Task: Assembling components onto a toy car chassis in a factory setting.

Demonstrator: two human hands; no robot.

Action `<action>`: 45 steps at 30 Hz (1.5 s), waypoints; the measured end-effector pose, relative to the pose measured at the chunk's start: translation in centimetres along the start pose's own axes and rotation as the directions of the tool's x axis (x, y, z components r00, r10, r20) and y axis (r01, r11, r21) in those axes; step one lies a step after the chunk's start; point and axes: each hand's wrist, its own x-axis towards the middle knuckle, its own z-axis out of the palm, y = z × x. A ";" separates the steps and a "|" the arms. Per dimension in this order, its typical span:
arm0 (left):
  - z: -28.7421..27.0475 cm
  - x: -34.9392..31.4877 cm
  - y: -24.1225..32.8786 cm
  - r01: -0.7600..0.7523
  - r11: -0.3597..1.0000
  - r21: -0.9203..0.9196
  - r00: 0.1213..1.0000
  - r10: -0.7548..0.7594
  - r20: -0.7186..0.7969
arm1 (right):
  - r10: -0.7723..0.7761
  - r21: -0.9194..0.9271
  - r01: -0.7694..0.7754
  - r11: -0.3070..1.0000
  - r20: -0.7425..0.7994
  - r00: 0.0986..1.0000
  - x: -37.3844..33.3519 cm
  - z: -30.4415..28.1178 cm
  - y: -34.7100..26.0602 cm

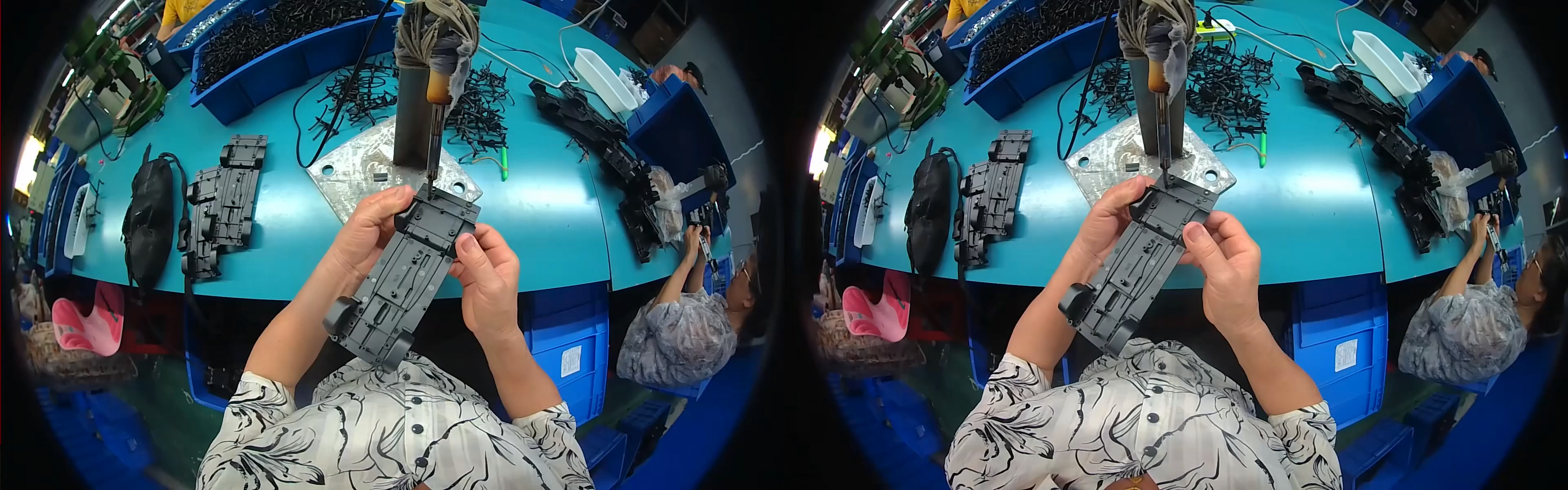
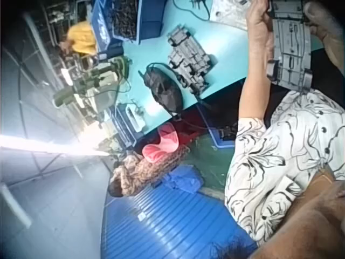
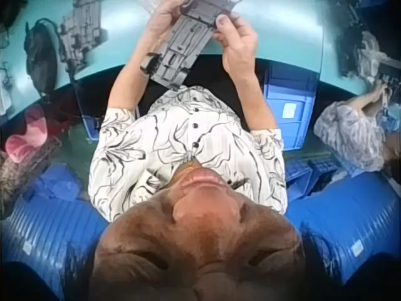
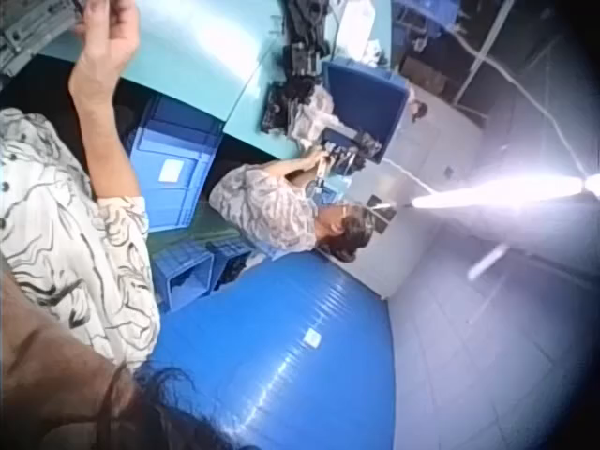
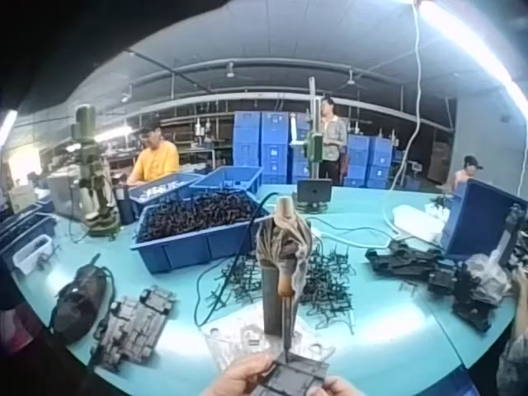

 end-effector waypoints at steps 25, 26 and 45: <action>-0.1 0.2 -0.1 0.010 1.000 -0.014 1.000 -0.010 0.002 | 0.011 0.001 -0.011 1.000 -0.005 1.000 0.0 -0.1 0.1; -0.1 0.2 -0.1 0.005 1.000 -0.019 1.000 -0.005 0.007 | 0.008 -0.001 -0.008 1.000 -0.010 1.000 0.0 -0.1 0.0; -0.1 0.0 -0.3 -0.005 1.000 0.002 0.999 0.005 -0.035 | -0.008 -0.007 0.008 1.000 -0.019 1.000 0.2 -0.1 0.2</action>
